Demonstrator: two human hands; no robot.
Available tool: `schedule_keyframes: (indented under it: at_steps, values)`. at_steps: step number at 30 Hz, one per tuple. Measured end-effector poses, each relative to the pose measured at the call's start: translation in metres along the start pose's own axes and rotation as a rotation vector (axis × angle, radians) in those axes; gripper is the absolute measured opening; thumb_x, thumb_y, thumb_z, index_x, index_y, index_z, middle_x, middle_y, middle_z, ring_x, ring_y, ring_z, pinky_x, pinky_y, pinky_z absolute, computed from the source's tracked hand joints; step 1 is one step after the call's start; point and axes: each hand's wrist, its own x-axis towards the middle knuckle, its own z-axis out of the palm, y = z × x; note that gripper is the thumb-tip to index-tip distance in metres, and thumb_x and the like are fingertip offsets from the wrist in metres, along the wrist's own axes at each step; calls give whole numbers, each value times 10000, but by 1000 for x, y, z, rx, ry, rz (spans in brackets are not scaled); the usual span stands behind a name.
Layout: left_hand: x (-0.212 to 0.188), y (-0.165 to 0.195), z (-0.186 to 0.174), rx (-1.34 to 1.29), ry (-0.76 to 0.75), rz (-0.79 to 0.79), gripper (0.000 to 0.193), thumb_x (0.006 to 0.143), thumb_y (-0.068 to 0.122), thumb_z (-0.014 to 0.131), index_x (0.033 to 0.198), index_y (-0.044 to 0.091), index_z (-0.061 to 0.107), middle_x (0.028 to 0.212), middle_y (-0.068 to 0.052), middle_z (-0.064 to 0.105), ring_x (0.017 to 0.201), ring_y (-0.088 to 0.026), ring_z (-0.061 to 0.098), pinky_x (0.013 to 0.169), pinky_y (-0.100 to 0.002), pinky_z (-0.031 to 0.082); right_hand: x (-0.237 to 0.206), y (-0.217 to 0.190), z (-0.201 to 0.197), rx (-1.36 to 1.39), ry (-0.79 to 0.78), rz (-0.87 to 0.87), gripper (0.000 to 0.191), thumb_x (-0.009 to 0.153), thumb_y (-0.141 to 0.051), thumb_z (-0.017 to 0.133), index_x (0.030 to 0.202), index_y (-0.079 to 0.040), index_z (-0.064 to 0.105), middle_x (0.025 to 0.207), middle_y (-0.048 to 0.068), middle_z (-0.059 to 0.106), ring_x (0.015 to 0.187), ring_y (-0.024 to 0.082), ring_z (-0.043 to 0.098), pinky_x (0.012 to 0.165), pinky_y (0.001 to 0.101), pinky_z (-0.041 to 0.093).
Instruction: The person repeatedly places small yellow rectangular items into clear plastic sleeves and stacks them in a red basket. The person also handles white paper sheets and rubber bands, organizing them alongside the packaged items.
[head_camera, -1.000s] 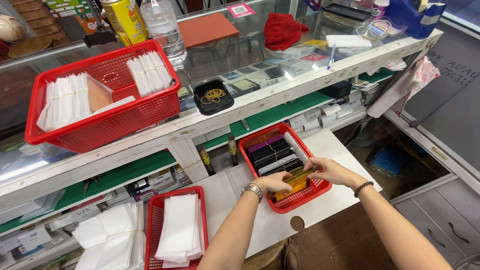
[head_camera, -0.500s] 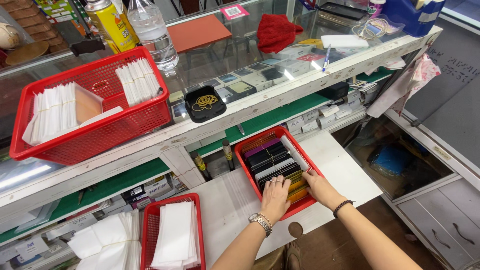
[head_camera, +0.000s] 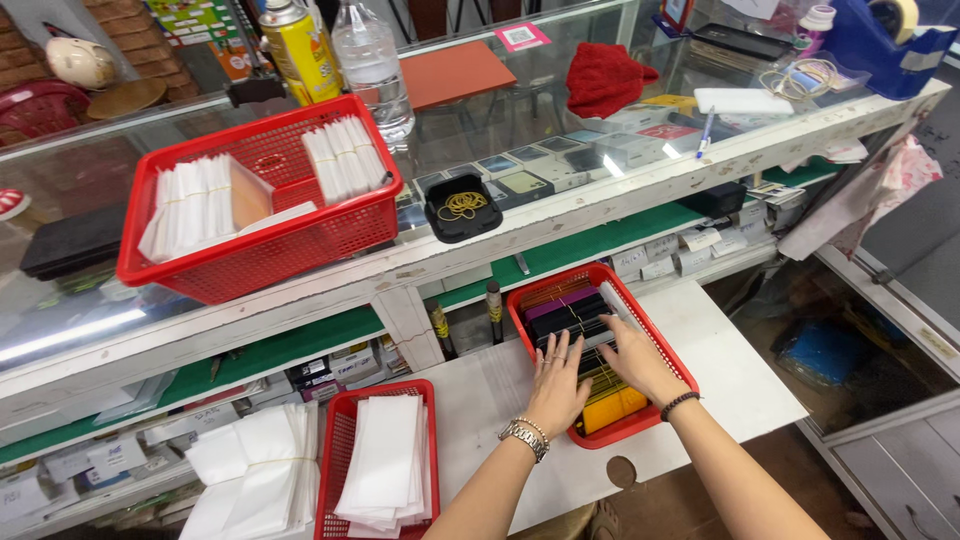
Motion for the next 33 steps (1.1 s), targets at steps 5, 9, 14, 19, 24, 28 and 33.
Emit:
schedule_keyframes:
  at_steps: [5,9,14,19,24,28,33]
  values:
    - [-6,7,-84,-52,411,42,567,889,104,670,1427,43,502,1508,-185,457,1430,-379,382,1190,-501,276,40,-100,10,314,-129,-146,374,902,-129,647,1260,-30,604,1029,189,750,938,337,746,790,391,584]
    - [-24,10,-155,-129,600,14,357,918,60,616,1274,49,621,1336,-129,616,1228,-331,558,1069,-435,432,56,-174,8,417,-140,-139,243,964,-151,619,1165,-20,656,906,122,778,814,207,756,745,320,584]
    - [-36,1,-234,-47,930,-15,262,923,43,599,1176,46,664,1179,-123,664,1144,-316,606,1024,-432,472,74,-260,3,543,-108,-271,194,966,-131,639,1117,-25,700,859,90,765,765,123,697,707,278,564]
    - [-43,-20,-302,217,1228,-138,313,929,111,635,1242,106,630,1373,-93,549,1374,-311,446,1161,-518,351,110,-341,-9,462,135,-685,123,934,-74,695,1046,-23,690,902,100,721,801,176,708,695,305,546]
    - [-52,-45,-338,598,1168,-191,555,917,138,627,1459,142,508,1587,-80,371,1540,-337,189,1265,-606,120,182,-401,-12,259,-22,-712,154,952,-103,681,1086,-28,678,1014,128,734,929,239,714,812,333,560]
    - [-55,-54,-339,598,1099,-209,562,916,133,624,1465,186,513,1567,-33,387,1540,-309,200,1276,-611,124,231,-415,-11,154,-370,-623,455,821,-179,785,1246,-73,662,1040,129,763,1000,239,714,885,335,538]
    - [-51,-55,-335,557,1143,-190,600,893,105,626,1474,166,491,1567,-46,405,1549,-325,209,1273,-590,158,271,-429,4,55,-700,-436,482,817,-189,797,1283,-131,692,1201,100,734,1109,210,702,958,314,538]
